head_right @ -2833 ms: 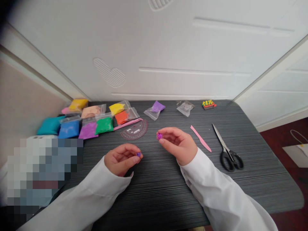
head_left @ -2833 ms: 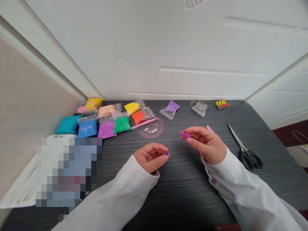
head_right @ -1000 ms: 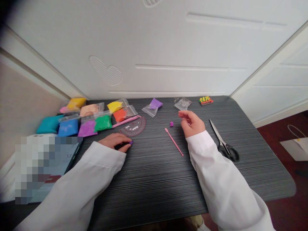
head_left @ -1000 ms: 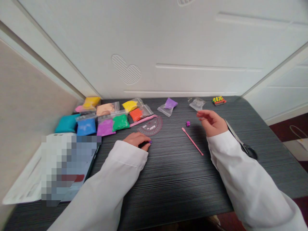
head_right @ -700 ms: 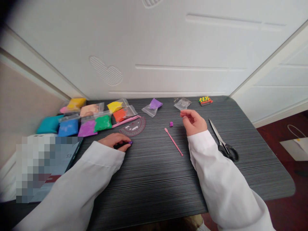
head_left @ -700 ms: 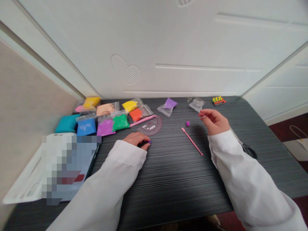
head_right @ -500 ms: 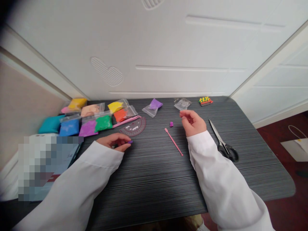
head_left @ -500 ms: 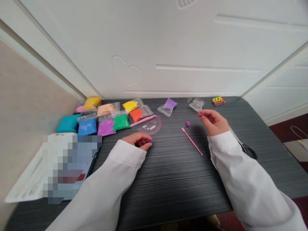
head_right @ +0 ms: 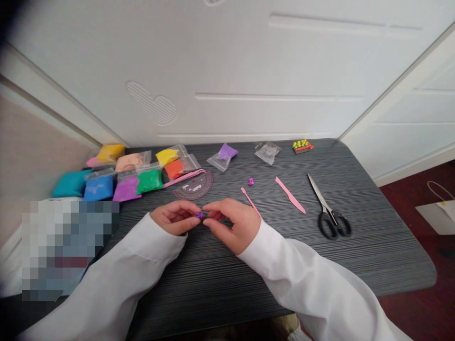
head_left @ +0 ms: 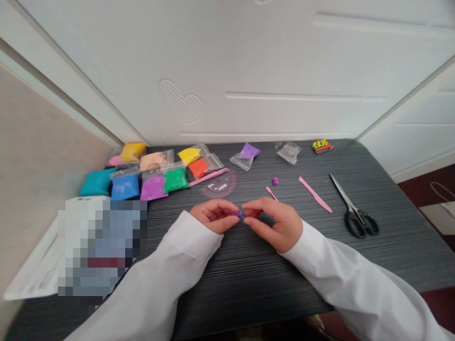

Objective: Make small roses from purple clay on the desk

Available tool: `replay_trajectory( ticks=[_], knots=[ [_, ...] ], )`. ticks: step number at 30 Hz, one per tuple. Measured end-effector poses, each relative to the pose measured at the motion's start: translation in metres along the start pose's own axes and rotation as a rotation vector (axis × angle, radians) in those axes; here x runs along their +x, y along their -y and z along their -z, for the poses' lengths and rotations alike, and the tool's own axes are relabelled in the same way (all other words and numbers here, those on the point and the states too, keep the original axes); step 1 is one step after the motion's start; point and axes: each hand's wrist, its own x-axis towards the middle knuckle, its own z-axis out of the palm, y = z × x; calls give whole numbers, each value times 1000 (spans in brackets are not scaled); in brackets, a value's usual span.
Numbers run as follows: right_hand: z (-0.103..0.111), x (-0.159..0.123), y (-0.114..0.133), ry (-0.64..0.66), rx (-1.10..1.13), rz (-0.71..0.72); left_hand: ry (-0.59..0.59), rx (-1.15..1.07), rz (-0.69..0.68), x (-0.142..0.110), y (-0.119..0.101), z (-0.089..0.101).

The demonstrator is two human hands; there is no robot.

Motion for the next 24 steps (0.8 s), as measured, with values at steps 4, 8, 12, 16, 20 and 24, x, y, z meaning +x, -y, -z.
replay_trajectory(
  ticks=[4, 8, 12, 16, 20, 24],
  knots=[
    [1, 0, -2, -37, -8, 10, 6, -83, 16, -1, -2, -3],
    [0, 1, -2, -24, 0, 38, 15, -123, 33, -3, -2, -6],
    [-1, 1, -2, -22, 6, 53, 11, -132, 46, -3, -1, -6],
    [0, 1, -4, -17, 7, 57, 10, -115, 48, -3, -2, -6],
    [0, 1, -4, -6, 9, 54, 13, -101, 47, -3, -2, -6],
    [0, 1, -3, 0, 13, 46, 18, -106, 47, -2, -3, -6]
  ],
)
